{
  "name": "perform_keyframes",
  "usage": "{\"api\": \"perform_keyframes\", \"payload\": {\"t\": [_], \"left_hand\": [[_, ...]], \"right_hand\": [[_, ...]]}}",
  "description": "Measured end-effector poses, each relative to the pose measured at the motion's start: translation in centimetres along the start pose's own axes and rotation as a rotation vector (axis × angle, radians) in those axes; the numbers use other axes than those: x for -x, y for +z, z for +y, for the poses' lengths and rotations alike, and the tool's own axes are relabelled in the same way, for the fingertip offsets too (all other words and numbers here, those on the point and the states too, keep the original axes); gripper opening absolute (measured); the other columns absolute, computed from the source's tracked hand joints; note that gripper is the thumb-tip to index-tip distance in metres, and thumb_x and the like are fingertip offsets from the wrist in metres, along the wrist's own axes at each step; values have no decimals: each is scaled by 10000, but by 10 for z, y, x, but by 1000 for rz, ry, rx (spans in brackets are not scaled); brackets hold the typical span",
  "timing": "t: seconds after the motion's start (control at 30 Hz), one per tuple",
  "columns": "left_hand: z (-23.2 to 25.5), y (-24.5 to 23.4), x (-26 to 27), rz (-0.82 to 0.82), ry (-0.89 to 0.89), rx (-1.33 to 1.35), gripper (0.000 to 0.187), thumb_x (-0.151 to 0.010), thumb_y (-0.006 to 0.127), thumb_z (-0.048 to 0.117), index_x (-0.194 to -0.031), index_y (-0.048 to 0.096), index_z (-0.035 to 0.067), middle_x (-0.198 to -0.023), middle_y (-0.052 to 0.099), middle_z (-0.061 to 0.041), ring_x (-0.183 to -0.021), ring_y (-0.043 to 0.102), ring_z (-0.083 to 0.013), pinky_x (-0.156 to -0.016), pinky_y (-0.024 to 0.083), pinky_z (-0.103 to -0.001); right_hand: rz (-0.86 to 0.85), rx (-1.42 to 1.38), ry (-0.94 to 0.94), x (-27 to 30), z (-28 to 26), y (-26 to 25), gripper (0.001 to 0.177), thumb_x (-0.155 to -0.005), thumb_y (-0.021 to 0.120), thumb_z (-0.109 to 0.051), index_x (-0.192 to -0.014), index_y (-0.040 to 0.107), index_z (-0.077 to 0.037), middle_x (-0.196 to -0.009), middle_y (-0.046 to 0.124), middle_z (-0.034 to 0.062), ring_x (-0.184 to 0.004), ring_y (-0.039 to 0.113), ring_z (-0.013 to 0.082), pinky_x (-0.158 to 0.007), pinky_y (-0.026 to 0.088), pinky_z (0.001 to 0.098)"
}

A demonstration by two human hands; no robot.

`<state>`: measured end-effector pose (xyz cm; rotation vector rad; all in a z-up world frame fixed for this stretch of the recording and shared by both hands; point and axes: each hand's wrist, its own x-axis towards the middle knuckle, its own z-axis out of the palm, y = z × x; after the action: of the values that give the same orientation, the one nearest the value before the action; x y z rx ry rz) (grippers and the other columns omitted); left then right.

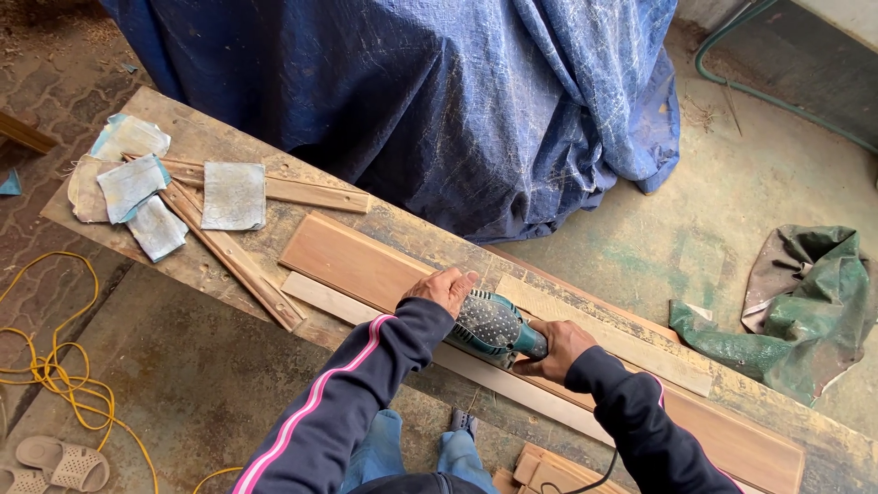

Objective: Sanding wooden planks with an electric sander.

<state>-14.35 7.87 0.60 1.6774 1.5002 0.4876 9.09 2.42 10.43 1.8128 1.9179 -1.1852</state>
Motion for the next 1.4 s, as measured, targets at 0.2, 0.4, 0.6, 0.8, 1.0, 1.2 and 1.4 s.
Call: {"api": "perform_keyframes", "payload": {"t": [0.2,0.4,0.6,0.8,1.0,1.2,1.4], "left_hand": [[-13,-18,-5,11,-26,-7,637,-978,415,672,-817,584,80,-842,676,-162,-807,652,-401,-747,513,-498],[-29,-41,-10,41,-24,-14,632,-987,414,669,-834,581,79,-853,673,-167,-813,647,-399,-750,510,-498],[-39,-69,-16,25,-73,-1,623,-984,415,668,-831,588,90,-833,678,-156,-797,658,-376,-760,523,-479],[-57,-90,-22,70,-47,40,600,-988,429,646,-841,599,90,-845,684,-146,-793,656,-374,-746,523,-474],[-76,-107,-27,101,-48,47,597,-992,452,633,-828,590,75,-838,684,-154,-790,652,-383,-735,521,-474],[-94,-128,-32,122,-40,37,600,-999,457,624,-813,588,69,-826,676,-164,-783,643,-397,-725,512,-477],[-108,-150,-34,150,-29,57,597,-1008,448,615,-821,580,64,-792,657,-174,-755,635,-406,-706,500,-482]], "right_hand": [[20,-6,-42,-14,-16,1,556,-667,898,-481,-1094,732,-167,-913,787,99,-871,761,267,-805,568,390],[10,6,-35,-28,-42,0,561,-669,892,-488,-1114,731,-185,-927,788,94,-878,760,270,-809,568,396],[19,21,-69,-49,-60,3,550,-676,887,-492,-1100,737,-175,-907,786,109,-849,764,279,-793,574,401],[28,2,-76,-61,-88,0,545,-677,890,-483,-1093,740,-164,-888,781,110,-835,761,279,-777,577,405],[29,5,-89,-74,-109,0,543,-682,886,-477,-1098,737,-163,-884,781,113,-836,764,280,-779,578,402],[32,12,-116,-88,-131,3,513,-679,877,-487,-1053,745,-161,-884,788,105,-839,772,278,-782,586,404],[37,47,-103,-97,-158,1,515,-686,878,-497,-1055,744,-164,-890,777,112,-860,757,286,-795,574,420]]}}
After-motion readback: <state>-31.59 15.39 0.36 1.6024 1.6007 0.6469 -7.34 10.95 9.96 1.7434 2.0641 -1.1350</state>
